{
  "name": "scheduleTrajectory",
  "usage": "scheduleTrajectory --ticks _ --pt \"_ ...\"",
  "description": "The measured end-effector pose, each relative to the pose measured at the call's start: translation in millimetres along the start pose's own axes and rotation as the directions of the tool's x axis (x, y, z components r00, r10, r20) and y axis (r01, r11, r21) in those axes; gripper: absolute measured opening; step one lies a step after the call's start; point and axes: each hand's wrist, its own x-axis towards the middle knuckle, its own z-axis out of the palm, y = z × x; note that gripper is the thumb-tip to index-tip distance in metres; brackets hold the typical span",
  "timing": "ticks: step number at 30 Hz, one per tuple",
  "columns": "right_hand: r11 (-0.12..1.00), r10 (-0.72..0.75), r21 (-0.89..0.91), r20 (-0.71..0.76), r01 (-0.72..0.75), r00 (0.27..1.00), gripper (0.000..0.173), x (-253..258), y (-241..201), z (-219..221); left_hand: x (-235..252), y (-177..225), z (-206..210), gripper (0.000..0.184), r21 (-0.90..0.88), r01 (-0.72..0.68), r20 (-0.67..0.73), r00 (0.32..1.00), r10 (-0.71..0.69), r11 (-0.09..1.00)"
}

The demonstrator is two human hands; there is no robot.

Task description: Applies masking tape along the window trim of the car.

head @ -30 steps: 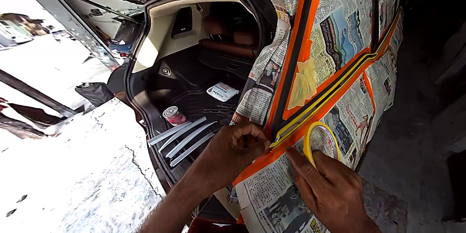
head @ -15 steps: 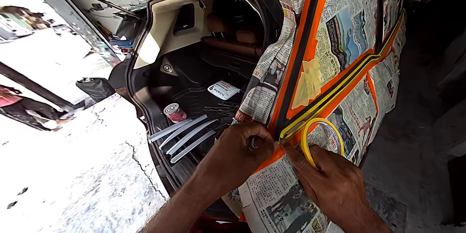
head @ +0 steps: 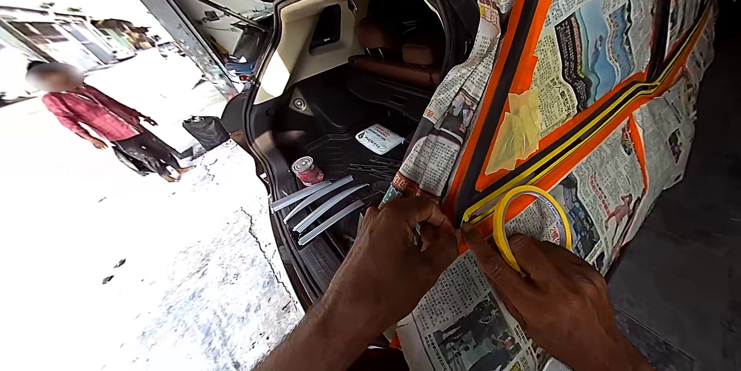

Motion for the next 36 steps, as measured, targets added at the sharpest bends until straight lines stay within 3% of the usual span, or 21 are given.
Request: scheduleTrajectory --ticks 7,14,19,22,25,31,36 --pt "0.993 -0.118 -0.004 0.042 0.118 0.992 0.038 4 15 -5 -12 10 14 0.009 0.348 -0.175 -0.215 0.941 0.26 0.921" --pt "0.975 -0.219 -0.025 0.087 0.222 0.972 0.04 12 23 -11 -30 16 25 0.017 0.535 -0.218 -0.257 0.878 0.404 0.816" --pt "0.959 -0.278 -0.023 0.133 0.284 0.951 0.041 19 30 -16 -35 9 20 0.02 0.517 -0.294 -0.195 0.874 0.445 0.804" --pt "0.956 -0.286 -0.02 0.156 0.292 0.946 0.04 23 34 -19 -43 3 16 0.023 0.409 -0.326 -0.174 0.889 0.423 0.852" --pt "0.966 -0.256 -0.006 0.144 0.259 0.956 0.037 23 36 -20 -50 -6 11 0.025 0.295 -0.267 -0.219 0.916 0.337 0.918" --pt "0.975 -0.223 0.023 0.194 0.223 0.955 0.047 25 29 -22 -41 -28 12 0.033 0.188 -0.204 -0.269 0.93 0.25 0.961" --pt "0.989 -0.148 0.046 0.162 0.143 0.976 0.044 25 26 -29 -23 -30 12 0.025 0.203 -0.311 -0.286 0.888 0.36 0.928"
